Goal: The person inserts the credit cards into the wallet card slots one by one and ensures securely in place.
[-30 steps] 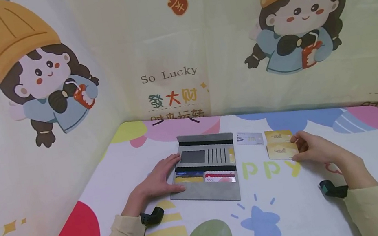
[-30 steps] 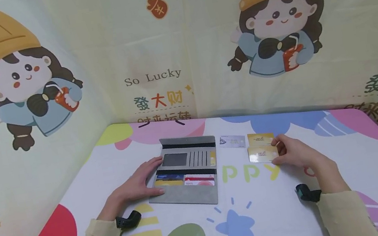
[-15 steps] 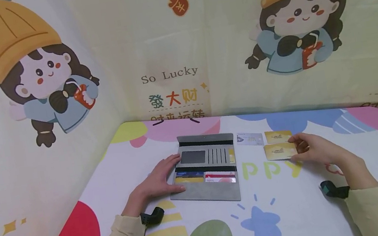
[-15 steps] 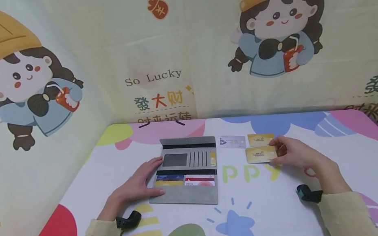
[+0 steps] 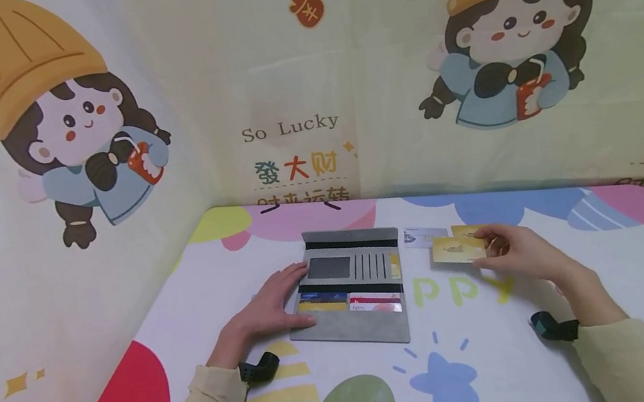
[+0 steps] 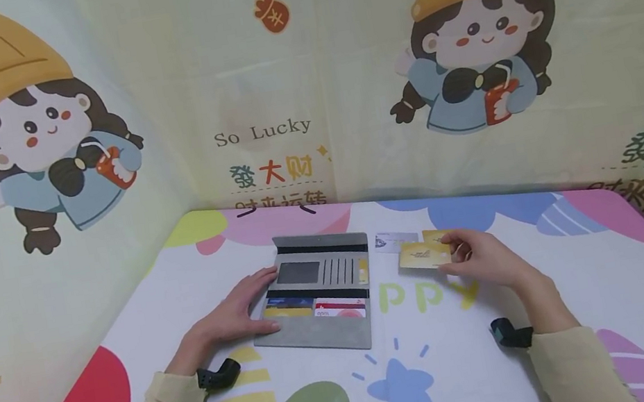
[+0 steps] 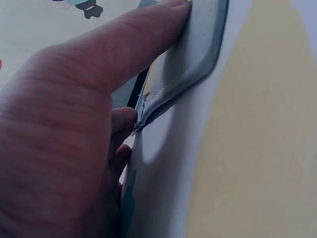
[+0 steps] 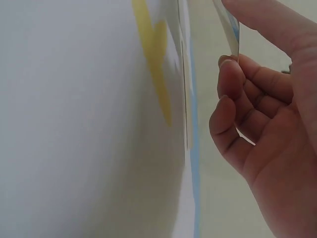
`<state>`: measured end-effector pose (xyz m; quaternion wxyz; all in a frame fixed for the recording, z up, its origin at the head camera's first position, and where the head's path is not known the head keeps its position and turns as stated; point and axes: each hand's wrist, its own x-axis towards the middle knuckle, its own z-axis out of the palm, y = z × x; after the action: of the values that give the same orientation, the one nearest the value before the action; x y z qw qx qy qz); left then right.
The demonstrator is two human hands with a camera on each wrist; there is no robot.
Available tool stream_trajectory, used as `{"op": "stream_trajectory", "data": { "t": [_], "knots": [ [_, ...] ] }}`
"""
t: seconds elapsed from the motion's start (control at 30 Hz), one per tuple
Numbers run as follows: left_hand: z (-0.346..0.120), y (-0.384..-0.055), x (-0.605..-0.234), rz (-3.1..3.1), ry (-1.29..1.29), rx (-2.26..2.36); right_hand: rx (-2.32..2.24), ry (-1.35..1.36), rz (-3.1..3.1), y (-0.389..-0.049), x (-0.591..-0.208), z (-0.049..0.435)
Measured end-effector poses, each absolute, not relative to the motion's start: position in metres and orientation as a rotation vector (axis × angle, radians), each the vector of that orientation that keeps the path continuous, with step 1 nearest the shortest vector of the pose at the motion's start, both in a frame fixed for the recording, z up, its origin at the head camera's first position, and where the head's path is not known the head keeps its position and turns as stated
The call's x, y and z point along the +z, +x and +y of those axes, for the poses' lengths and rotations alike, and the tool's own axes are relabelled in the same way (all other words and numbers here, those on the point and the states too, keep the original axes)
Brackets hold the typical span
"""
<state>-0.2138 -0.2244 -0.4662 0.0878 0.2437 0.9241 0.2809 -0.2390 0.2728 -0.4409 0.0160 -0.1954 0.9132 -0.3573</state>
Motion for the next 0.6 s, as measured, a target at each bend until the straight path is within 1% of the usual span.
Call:
{"op": "stream_trajectory", "data": {
  "t": [0.37,0.6],
  "knots": [
    [-0.224,-0.213,-0.467,2.749,0.738,0.836,-1.113,-0.691,2.825,-0.247,-0.441,0.25],
    [-0.224,-0.212,-0.467,2.758,0.716,0.817,-1.077,-0.686,2.822,-0.252,-0.443,0.233]
  ]
}}
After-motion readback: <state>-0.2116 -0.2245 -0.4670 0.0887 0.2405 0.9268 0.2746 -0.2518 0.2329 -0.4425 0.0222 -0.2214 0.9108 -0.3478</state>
